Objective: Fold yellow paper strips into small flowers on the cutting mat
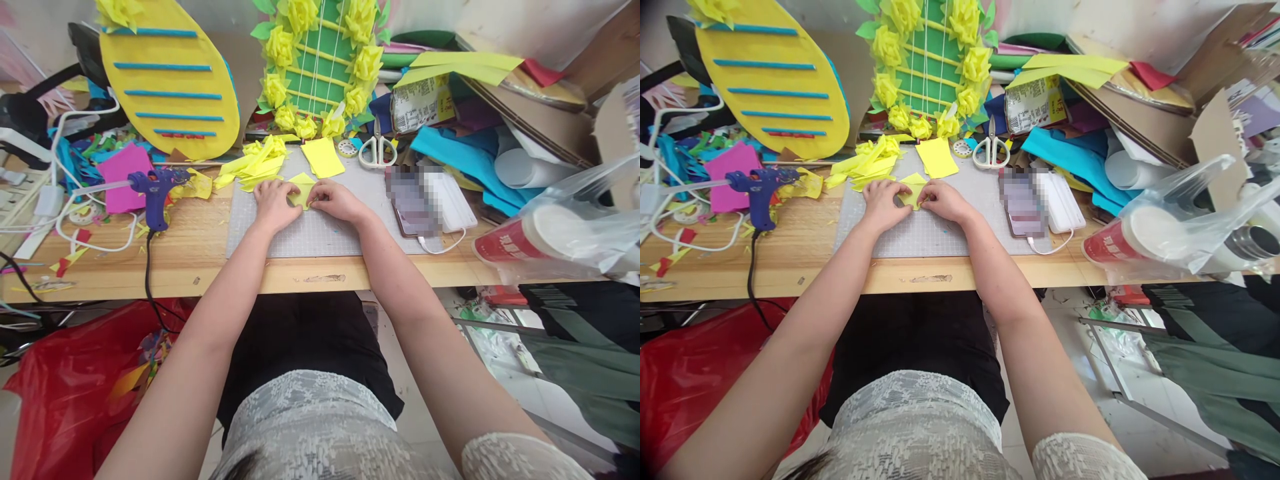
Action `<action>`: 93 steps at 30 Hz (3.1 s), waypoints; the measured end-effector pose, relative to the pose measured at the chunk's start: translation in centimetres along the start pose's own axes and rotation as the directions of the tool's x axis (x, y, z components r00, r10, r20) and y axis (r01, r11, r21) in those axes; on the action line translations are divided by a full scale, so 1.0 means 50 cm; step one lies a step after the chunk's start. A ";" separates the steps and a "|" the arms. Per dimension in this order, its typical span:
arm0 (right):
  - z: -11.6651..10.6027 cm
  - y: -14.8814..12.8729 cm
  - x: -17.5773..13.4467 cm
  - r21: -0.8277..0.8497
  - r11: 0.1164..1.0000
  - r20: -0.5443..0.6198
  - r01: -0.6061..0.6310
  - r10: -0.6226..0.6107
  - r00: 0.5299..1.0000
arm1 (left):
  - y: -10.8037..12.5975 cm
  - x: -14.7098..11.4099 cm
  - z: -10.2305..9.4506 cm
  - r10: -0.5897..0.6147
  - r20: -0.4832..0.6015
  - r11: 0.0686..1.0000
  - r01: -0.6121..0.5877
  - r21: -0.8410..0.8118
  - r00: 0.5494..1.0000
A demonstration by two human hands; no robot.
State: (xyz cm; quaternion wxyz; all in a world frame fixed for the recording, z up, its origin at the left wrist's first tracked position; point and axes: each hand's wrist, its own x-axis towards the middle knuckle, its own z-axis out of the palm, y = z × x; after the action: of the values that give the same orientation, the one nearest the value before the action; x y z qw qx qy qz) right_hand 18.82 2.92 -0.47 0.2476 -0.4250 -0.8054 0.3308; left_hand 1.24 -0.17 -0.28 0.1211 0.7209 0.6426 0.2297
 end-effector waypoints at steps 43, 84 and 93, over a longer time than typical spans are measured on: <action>0.054 -0.021 0.015 -0.249 0.951 -0.197 -0.183 0.136 0.971 | 0.017 -0.001 -0.001 -0.061 0.026 0.997 0.060 0.053 0.998; 0.030 -0.022 -0.005 -0.207 0.971 -0.145 -0.116 0.087 0.986 | 0.014 -0.005 -0.014 -0.061 0.114 0.997 0.056 0.050 0.992; 0.027 -0.006 0.001 -0.175 0.971 -0.226 -0.164 0.123 0.966 | 0.013 -0.005 -0.015 -0.060 0.104 0.998 0.056 0.041 0.993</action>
State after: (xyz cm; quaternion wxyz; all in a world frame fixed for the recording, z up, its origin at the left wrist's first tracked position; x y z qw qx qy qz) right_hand 17.75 2.39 -1.15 0.2659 -0.5374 -0.7692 0.2209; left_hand 1.43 -0.61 0.64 0.1476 0.7150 0.6604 0.1757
